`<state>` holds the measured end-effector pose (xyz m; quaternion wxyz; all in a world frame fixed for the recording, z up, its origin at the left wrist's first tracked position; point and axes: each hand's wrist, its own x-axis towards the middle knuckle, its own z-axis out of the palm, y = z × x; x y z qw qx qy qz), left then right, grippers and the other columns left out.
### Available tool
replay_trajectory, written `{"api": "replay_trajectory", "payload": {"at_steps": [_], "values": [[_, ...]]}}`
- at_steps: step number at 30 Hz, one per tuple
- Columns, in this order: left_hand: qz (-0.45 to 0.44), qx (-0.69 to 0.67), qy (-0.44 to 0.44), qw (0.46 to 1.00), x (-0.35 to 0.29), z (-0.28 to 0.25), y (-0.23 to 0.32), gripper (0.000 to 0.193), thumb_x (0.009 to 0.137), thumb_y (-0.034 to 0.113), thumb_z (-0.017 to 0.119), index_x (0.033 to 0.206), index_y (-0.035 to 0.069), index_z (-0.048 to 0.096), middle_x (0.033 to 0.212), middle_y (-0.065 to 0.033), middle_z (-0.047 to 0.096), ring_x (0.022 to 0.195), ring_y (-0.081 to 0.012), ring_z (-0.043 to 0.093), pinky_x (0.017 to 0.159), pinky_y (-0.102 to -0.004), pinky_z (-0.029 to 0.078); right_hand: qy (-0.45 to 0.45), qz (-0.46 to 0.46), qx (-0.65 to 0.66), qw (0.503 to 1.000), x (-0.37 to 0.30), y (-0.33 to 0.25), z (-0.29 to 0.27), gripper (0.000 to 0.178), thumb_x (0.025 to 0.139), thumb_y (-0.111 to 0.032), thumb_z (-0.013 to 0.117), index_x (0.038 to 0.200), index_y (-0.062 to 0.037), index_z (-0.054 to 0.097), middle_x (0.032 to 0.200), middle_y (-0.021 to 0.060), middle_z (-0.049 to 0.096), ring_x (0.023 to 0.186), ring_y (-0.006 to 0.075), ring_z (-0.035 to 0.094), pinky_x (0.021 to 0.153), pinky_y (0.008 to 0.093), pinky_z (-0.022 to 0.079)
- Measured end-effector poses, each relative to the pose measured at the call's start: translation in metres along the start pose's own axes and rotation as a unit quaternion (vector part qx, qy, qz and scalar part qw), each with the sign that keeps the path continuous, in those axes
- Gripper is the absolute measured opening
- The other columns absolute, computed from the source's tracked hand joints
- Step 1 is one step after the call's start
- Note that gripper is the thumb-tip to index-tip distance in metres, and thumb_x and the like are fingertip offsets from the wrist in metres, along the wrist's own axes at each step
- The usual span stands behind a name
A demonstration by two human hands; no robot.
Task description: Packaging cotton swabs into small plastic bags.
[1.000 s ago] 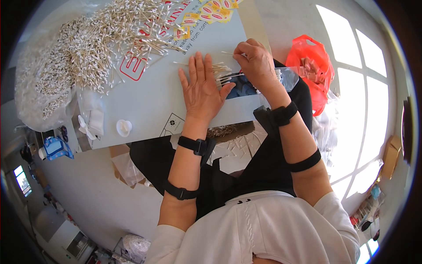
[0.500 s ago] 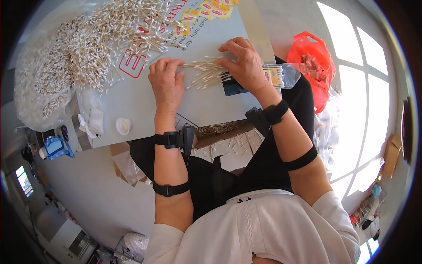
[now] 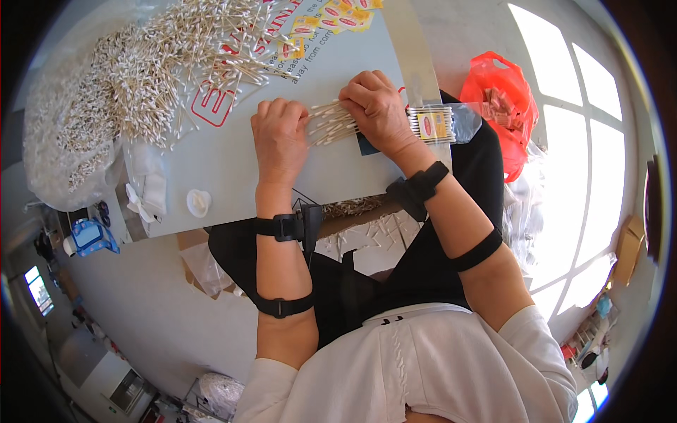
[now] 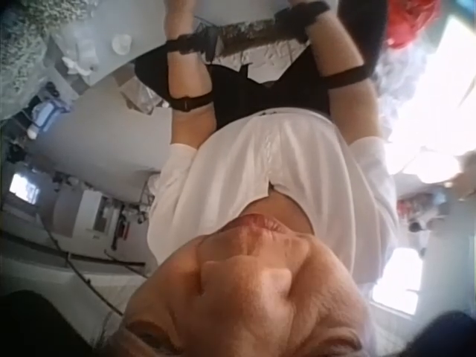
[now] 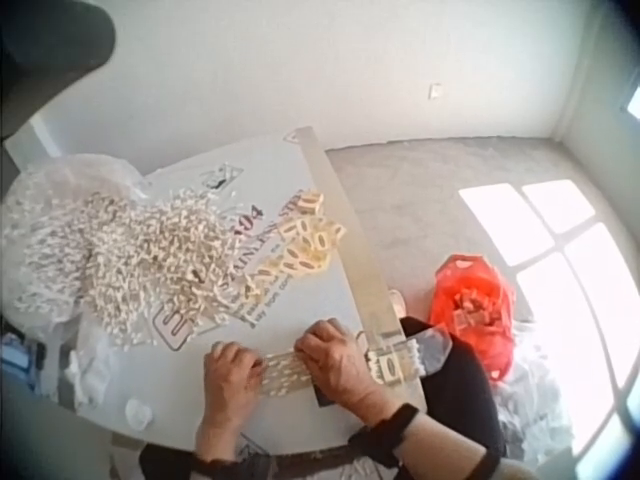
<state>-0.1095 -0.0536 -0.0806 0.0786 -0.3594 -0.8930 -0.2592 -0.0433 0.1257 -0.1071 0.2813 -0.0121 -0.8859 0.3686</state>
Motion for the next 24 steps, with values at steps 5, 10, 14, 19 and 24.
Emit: {"api": "replay_trajectory", "payload": {"at_steps": [5,10,14,19,24], "values": [[-0.041,0.041,-0.015,0.998,-0.011,-0.021,-0.032,0.02,0.073,0.002,0.073,0.085,0.011,0.061,0.086,-0.0022,0.057,0.093,-0.0264,0.053,0.083,-0.0403,0.041,-0.006,0.008,0.021,1.0,-0.001,0.0,-0.001,0.006,0.076,-0.006,0.068,0.079,-0.0067,0.063,0.084,0.0064,0.06,0.085,0.0297,0.056,0.077,0.0391,0.048],[-0.032,0.036,-0.006,0.999,0.012,-0.005,-0.03,0.016,0.075,0.004,0.072,0.084,0.01,0.06,0.086,-0.0033,0.057,0.093,-0.0271,0.053,0.084,-0.0404,0.041,0.0,0.008,0.009,1.0,-0.001,-0.004,0.001,0.006,0.076,-0.004,0.067,0.079,-0.0063,0.063,0.085,0.0072,0.059,0.086,0.0301,0.056,0.078,0.0395,0.048],[0.019,0.024,-0.069,0.997,0.027,-0.005,-0.019,0.014,0.077,0.005,0.07,0.083,0.01,0.059,0.086,-0.004,0.058,0.093,-0.0277,0.053,0.083,-0.0407,0.042,0.021,0.047,-0.023,0.998,-0.002,-0.004,-0.002,0.007,0.075,-0.002,0.067,0.08,-0.0064,0.063,0.086,0.0075,0.059,0.087,0.0304,0.056,0.078,0.0402,0.048],[-0.048,0.041,-0.044,0.997,0.004,-0.018,-0.046,0.014,0.077,0.004,0.07,0.083,0.01,0.058,0.087,-0.0041,0.058,0.092,-0.0282,0.053,0.082,-0.0411,0.042,0.015,0.04,-0.027,0.999,-0.003,-0.003,-0.005,0.008,0.075,-0.002,0.067,0.079,-0.0068,0.063,0.086,0.0066,0.059,0.087,0.03,0.056,0.078,0.0406,0.047],[-0.032,0.036,-0.014,0.999,0.013,-0.006,-0.036,0.013,0.078,0.006,0.07,0.083,0.01,0.059,0.087,-0.0039,0.059,0.092,-0.0284,0.054,0.082,-0.0417,0.042,-0.018,0.027,-0.034,0.999,-0.003,-0.009,-0.006,0.007,0.075,-0.003,0.068,0.079,-0.0075,0.064,0.087,0.0064,0.059,0.088,0.0299,0.056,0.081,0.0403,0.047]]}}
